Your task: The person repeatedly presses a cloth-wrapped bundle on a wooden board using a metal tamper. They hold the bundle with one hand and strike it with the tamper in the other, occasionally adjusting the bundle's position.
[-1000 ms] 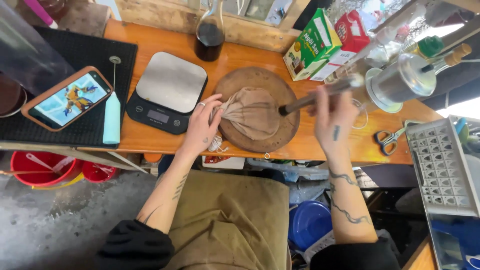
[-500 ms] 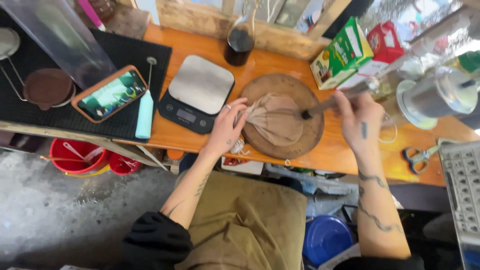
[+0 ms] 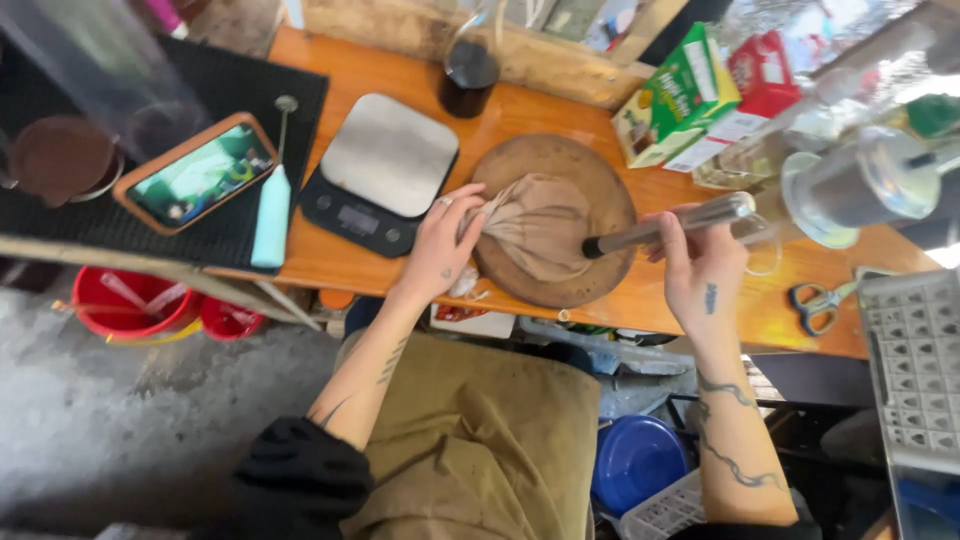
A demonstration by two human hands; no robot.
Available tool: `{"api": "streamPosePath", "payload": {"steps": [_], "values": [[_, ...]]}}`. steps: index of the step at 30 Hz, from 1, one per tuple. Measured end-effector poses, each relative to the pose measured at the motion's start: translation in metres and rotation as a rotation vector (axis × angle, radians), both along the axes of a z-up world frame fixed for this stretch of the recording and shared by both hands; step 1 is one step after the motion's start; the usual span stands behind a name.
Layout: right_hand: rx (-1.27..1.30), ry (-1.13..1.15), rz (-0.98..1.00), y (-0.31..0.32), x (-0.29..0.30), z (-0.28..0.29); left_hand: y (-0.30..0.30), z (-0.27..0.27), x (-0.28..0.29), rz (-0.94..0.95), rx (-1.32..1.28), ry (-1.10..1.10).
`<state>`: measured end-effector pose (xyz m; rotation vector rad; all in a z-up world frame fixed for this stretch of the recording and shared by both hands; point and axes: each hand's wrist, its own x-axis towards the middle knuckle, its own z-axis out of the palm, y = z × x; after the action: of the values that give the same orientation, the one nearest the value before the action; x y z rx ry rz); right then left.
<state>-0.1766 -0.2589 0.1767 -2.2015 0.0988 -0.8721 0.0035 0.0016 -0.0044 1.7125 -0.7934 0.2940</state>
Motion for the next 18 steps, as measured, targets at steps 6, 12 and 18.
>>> {"api": "streamPosePath", "payload": {"steps": [6,12,18], "values": [[-0.103,0.034,-0.207,-0.022,-0.003,-0.015,-0.002,0.0,-0.001,-0.018,0.002,-0.018],[-0.055,-0.104,-0.164,0.0,-0.013,0.005,-0.001,-0.004,-0.004,-0.001,0.029,0.009],[-0.22,0.073,-0.256,-0.002,-0.016,-0.006,0.004,0.004,0.004,0.033,0.024,-0.016]]}}
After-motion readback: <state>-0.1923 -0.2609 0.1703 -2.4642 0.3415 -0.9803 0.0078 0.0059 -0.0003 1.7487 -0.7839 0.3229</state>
